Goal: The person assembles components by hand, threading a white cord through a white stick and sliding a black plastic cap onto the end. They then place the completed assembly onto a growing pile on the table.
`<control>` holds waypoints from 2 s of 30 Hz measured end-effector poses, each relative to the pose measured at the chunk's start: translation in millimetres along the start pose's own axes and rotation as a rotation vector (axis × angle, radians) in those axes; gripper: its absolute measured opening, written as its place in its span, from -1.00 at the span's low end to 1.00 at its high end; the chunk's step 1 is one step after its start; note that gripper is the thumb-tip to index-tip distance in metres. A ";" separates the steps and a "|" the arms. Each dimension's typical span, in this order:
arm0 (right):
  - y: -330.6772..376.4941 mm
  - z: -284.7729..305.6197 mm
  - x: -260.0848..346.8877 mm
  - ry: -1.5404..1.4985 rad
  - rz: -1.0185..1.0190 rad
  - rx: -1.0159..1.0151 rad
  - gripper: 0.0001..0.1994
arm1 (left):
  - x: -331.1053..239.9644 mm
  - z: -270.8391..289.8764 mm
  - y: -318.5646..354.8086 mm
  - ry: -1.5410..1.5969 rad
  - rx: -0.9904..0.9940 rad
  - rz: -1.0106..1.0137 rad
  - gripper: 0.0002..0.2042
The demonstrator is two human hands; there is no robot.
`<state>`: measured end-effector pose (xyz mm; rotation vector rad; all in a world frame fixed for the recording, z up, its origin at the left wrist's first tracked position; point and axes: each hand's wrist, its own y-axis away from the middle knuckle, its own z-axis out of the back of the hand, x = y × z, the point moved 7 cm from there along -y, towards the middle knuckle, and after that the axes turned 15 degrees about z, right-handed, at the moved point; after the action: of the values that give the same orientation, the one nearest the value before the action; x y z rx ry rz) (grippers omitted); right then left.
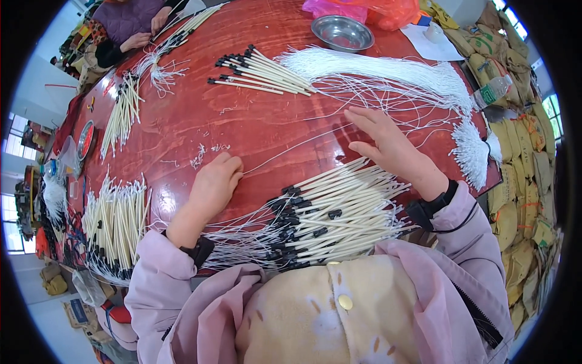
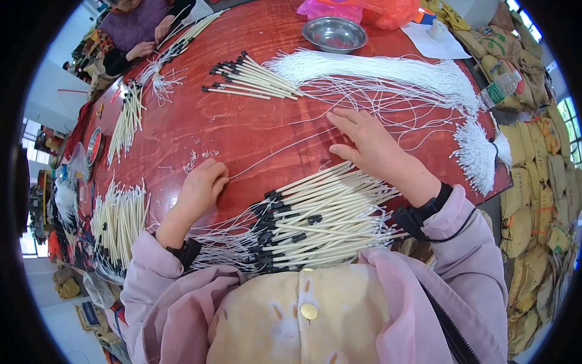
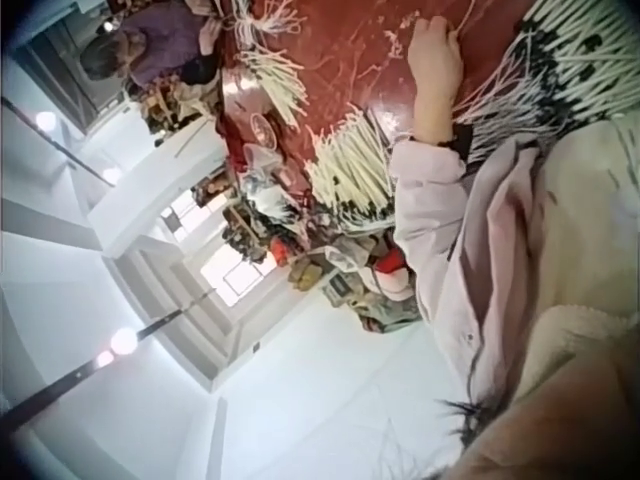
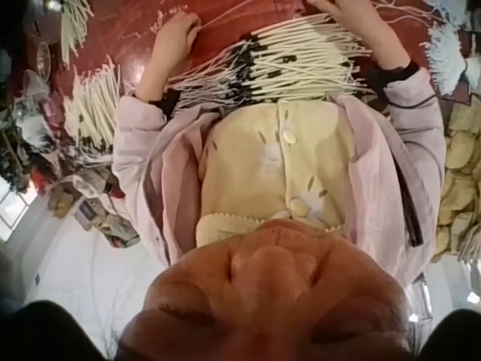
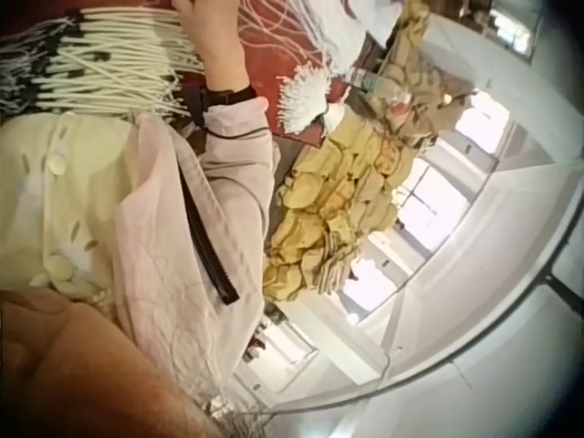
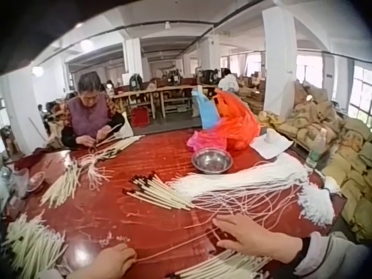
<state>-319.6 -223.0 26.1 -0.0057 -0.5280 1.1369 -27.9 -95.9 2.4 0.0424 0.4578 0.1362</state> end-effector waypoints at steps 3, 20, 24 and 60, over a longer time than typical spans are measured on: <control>-13.0 -11.0 9.7 0.069 0.076 0.035 -0.40 | 14.6 6.5 10.8 0.037 -0.038 0.034 -0.93; -7.6 -27.5 18.6 0.279 0.187 0.325 -0.11 | 27.4 45.0 -75.8 -0.064 -0.066 0.048 -0.73; -9.1 -27.2 20.7 0.285 0.196 0.331 -0.09 | -5.4 16.3 -147.3 -0.144 -0.301 -0.253 -0.77; -10.4 -31.9 22.9 0.277 0.122 0.259 -0.26 | 72.5 34.5 64.4 0.153 -0.231 0.170 -0.91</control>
<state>-290.6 -199.5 9.9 0.0291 -0.1329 1.2928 43.9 -22.3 6.2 -0.1571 0.5887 0.3607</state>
